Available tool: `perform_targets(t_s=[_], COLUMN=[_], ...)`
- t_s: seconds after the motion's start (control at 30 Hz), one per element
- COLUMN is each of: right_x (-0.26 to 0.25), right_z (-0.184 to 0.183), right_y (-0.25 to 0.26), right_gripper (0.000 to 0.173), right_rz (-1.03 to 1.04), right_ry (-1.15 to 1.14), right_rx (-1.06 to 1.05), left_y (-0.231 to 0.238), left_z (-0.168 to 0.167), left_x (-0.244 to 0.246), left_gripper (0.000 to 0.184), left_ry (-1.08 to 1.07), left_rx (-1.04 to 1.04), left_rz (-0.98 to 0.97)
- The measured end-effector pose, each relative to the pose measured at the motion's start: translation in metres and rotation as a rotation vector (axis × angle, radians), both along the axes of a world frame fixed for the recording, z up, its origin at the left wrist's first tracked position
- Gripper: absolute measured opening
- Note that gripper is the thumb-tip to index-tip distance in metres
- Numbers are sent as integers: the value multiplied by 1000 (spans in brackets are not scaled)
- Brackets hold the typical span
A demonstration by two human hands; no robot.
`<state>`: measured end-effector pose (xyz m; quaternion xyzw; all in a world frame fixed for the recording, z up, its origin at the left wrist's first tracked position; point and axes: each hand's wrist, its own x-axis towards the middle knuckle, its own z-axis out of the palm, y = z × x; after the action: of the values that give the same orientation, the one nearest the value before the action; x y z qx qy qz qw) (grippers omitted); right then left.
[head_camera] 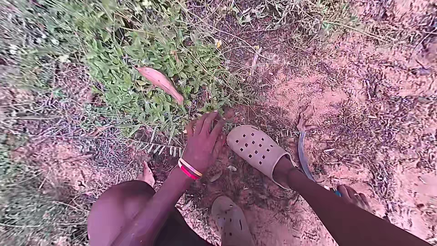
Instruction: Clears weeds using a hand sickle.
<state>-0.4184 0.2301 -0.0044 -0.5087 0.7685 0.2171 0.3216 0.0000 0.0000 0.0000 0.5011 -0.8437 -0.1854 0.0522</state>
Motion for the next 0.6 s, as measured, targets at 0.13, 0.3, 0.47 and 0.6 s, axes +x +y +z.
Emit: perform_targets(t_s=[0.13, 0.3, 0.47, 0.6], right_x=[-13, -17, -18, -11], right_z=[-33, -47, -48, -35], right_y=[39, 50, 48, 43], right_gripper=[52, 52, 55, 49], right_rz=[38, 112, 102, 11], right_ry=[20, 23, 21, 15], right_rx=[-234, -492, -431, -308], left_y=[-6, -64, -127, -168], left_z=[-12, -56, -93, -67], left_x=[-29, -84, -80, -57], left_gripper=[30, 38, 46, 47], left_ry=[112, 15, -126, -307], left_rx=[47, 329, 131, 122], left_rz=[-193, -409, -331, -208])
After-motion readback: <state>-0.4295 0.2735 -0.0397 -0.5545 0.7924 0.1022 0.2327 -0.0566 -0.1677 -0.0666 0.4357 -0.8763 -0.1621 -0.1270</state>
